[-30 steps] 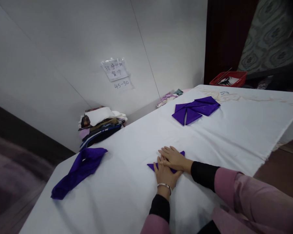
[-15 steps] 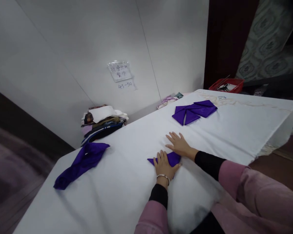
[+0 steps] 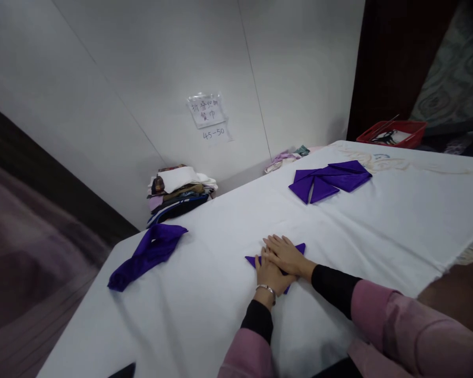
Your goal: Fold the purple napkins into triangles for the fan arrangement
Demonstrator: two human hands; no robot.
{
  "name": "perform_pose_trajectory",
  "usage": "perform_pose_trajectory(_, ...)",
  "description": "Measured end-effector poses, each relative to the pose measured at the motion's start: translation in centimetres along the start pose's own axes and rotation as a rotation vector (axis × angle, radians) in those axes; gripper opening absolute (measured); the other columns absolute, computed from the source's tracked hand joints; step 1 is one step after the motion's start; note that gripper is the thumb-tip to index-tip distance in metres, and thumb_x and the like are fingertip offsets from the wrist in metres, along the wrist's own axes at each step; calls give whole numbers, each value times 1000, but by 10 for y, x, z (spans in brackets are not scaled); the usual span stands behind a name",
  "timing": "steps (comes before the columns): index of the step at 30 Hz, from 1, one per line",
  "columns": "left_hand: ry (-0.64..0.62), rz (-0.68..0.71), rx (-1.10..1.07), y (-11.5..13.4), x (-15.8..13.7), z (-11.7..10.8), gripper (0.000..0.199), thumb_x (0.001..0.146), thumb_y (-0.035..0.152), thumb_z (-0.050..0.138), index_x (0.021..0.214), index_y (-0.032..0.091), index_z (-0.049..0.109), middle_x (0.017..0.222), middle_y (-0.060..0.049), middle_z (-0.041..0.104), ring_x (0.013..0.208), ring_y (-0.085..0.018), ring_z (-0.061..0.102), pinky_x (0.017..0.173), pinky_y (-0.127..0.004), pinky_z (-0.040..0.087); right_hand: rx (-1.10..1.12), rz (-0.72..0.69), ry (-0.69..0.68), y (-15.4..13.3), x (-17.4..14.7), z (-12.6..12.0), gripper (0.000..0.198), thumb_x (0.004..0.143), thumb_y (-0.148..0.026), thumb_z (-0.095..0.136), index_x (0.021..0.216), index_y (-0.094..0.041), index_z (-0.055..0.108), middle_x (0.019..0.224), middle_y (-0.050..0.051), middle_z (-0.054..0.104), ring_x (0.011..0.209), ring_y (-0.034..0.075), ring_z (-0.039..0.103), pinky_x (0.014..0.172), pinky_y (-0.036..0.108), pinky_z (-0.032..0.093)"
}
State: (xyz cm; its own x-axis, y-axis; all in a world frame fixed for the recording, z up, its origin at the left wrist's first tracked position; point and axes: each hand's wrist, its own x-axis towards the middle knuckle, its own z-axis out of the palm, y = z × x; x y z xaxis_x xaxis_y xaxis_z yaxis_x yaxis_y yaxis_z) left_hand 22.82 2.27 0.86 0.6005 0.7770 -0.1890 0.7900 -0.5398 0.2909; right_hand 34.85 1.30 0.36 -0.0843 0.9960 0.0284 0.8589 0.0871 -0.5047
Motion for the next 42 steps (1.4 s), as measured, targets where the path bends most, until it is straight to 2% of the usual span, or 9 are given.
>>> perform_pose_trajectory(3,-73,12,-71,-12,4,-5,97,68,53,56,148,22,12,155,-2,13,142,-27,3,115,-43,0,6,3,21,-1,0,4,71,91,-63,14,146,-20,27,150,11,28,139,25,16,110,46,9)
perform_pose_trajectory(6,-93,-9,-122,-19,9,-5,82,76,35,45,148,22,11,155,1,13,142,-21,6,115,-39,3,-4,9,20,2,2,8,70,91,-61,14,146,-19,26,150,11,28,139,25,16,110,46,10)
perform_pose_trajectory(9,-34,-73,-122,-17,14,-2,67,81,22,32,147,21,21,154,3,17,141,-15,9,115,-35,4,-31,9,8,5,4,11,67,93,-57,13,146,-19,25,151,10,27,139,25,15,110,47,11)
perform_pose_trajectory(12,44,-186,-118,-14,16,1,65,82,19,28,146,11,24,153,-3,21,141,-14,12,115,-30,8,-61,4,22,7,6,14,67,93,-56,14,145,-17,28,150,11,28,139,25,17,110,47,12)
perform_pose_trajectory(15,84,-221,-57,-16,16,2,65,82,21,30,144,5,24,152,-8,22,141,-18,12,115,-33,8,-96,7,39,7,6,17,69,93,-56,14,143,-12,33,149,14,29,138,26,19,110,46,12)
perform_pose_trajectory(20,148,-362,80,-31,27,-2,61,91,38,22,144,10,26,153,-10,19,142,-23,9,113,-49,8,-150,-5,59,7,5,21,68,93,-57,15,140,-13,38,149,14,29,138,27,19,110,47,12)
perform_pose_trajectory(24,160,-458,74,-43,42,-12,67,90,50,19,145,12,23,154,-11,13,142,-25,7,112,-54,8,-174,-17,60,7,4,21,73,91,-62,17,141,-12,37,150,15,27,139,28,18,110,48,11)
perform_pose_trajectory(33,174,-559,78,-62,61,-19,68,90,54,15,146,17,21,155,-5,9,142,-25,4,111,-56,7,-170,-22,57,6,3,20,74,90,-63,19,141,-12,37,150,15,27,139,27,17,110,47,10)
perform_pose_trajectory(42,222,-569,153,-82,66,-27,59,91,51,19,144,26,29,154,-3,18,141,-26,11,111,-58,9,-172,-20,70,6,5,21,77,88,-67,18,140,-14,38,149,15,29,138,27,18,109,46,11)
